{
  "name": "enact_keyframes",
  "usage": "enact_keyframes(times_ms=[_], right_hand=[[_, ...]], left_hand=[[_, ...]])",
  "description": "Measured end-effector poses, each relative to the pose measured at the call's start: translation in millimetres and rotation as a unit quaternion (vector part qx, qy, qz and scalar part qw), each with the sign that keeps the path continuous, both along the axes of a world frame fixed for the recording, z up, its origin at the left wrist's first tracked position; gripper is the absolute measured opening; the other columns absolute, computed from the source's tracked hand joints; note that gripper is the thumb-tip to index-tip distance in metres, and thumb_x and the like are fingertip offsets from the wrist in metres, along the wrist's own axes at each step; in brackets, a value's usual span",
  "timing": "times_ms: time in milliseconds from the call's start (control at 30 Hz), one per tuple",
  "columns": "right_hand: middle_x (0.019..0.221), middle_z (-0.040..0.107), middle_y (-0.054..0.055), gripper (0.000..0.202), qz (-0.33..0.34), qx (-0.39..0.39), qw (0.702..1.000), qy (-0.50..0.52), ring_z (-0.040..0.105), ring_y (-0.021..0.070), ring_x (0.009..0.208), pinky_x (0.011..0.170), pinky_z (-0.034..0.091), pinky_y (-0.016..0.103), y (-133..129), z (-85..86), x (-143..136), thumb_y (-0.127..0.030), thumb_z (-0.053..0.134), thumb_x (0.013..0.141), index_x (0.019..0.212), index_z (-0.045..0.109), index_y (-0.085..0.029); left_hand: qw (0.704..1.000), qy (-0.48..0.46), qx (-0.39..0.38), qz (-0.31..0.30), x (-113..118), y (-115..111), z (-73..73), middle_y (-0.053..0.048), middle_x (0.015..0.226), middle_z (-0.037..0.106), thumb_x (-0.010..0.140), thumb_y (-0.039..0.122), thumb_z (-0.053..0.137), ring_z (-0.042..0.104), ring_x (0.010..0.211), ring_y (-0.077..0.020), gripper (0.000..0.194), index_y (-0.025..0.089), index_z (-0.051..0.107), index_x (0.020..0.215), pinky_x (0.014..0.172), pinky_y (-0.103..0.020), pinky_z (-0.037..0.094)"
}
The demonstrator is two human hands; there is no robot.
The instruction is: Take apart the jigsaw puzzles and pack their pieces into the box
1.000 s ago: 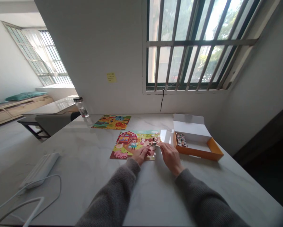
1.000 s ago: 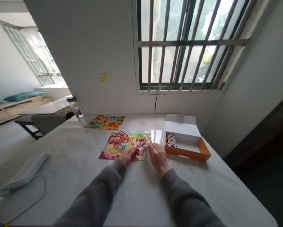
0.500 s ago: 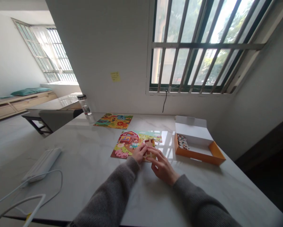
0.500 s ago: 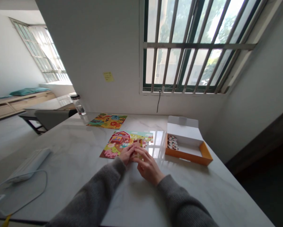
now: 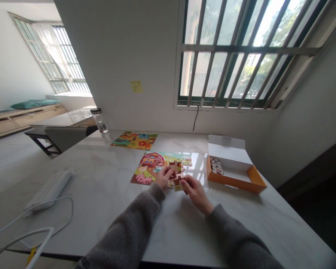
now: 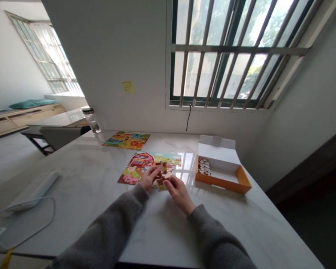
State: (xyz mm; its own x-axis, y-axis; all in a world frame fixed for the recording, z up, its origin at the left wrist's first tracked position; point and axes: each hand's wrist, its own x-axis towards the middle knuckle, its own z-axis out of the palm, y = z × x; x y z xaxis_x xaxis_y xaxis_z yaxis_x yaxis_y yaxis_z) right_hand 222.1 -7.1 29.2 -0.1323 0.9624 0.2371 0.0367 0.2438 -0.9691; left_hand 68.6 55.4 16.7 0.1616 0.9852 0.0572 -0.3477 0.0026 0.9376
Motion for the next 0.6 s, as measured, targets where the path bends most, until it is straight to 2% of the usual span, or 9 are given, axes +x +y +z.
enact_keyframes(times_ms=[100, 200, 300, 367, 433, 533, 600], right_hand=[[0.057, 0.047, -0.006, 0.037, -0.075, -0.006, 0.996, 0.045, 0.042, 0.0112, 0.05, 0.049, 0.034, 0.024, 2, 3.5, 5, -0.055, 0.063, 0.086, 0.076, 0.052, -0.022], [0.061, 0.055, -0.005, 0.036, -0.091, -0.007, 0.995, 0.038, 0.046, 0.012, 0.049, 0.048, 0.036, 0.025, 8, 1.4, 11, -0.055, 0.066, 0.083, 0.084, 0.052, -0.023], [0.075, 0.066, 0.001, 0.03, -0.088, 0.018, 0.994, -0.058, 0.058, 0.0169, 0.062, 0.058, 0.044, 0.028, 11, -3.0, 15, -0.051, 0.063, 0.086, 0.093, 0.057, -0.022], [0.082, 0.069, 0.004, 0.027, -0.092, 0.036, 0.985, -0.14, 0.062, 0.021, 0.072, 0.067, 0.047, 0.032, 11, -4.9, 16, -0.047, 0.058, 0.089, 0.096, 0.059, -0.021], [0.082, 0.07, 0.006, 0.026, -0.089, 0.042, 0.978, -0.185, 0.063, 0.023, 0.075, 0.069, 0.047, 0.034, 9, -4.5, 16, -0.046, 0.057, 0.089, 0.095, 0.06, -0.021], [0.083, 0.07, 0.005, 0.03, -0.062, 0.042, 0.986, -0.15, 0.063, 0.0224, 0.076, 0.07, 0.049, 0.034, 5, 0.7, 13, -0.05, 0.057, 0.089, 0.095, 0.061, -0.021], [0.083, 0.07, 0.005, 0.037, -0.037, 0.022, 0.998, -0.055, 0.064, 0.0213, 0.075, 0.069, 0.051, 0.034, 3, 5.3, 11, -0.056, 0.053, 0.09, 0.094, 0.064, -0.021]], left_hand=[[0.998, 0.032, 0.048, -0.037, 1, -1, -1.0, -0.002, 0.07, 0.067, 0.065, 0.056, 0.08, 0.062, 0.059, -0.0124, 0.05, 0.014, 0.059, 0.081, 0.059, -0.027, 0.052], [0.993, 0.049, 0.077, -0.08, 3, -5, -2.5, -0.002, 0.069, 0.066, 0.07, 0.055, 0.077, 0.063, 0.059, -0.0135, 0.047, 0.013, 0.059, 0.083, 0.063, -0.03, 0.053], [0.984, 0.089, 0.073, -0.138, 2, -9, -4.0, -0.003, 0.077, 0.068, 0.076, 0.049, 0.073, 0.065, 0.066, -0.0151, 0.04, 0.014, 0.063, 0.091, 0.07, -0.032, 0.055], [0.976, 0.111, 0.065, -0.174, 1, -11, -6.2, -0.005, 0.087, 0.069, 0.08, 0.047, 0.067, 0.067, 0.071, -0.0161, 0.04, 0.017, 0.063, 0.105, 0.072, -0.033, 0.056], [0.97, 0.138, 0.076, -0.186, 0, -12, -9.2, -0.006, 0.093, 0.069, 0.085, 0.045, 0.062, 0.067, 0.073, -0.0164, 0.041, 0.018, 0.059, 0.116, 0.072, -0.032, 0.056], [0.959, 0.19, 0.135, -0.164, 0, -15, -11.8, -0.004, 0.084, 0.067, 0.09, 0.043, 0.058, 0.064, 0.066, -0.0145, 0.041, 0.017, 0.055, 0.121, 0.065, -0.028, 0.053], [0.95, 0.21, 0.172, -0.156, 0, -18, -10.3, -0.002, 0.077, 0.064, 0.092, 0.043, 0.056, 0.06, 0.061, -0.0135, 0.039, 0.017, 0.054, 0.121, 0.06, -0.026, 0.05]])
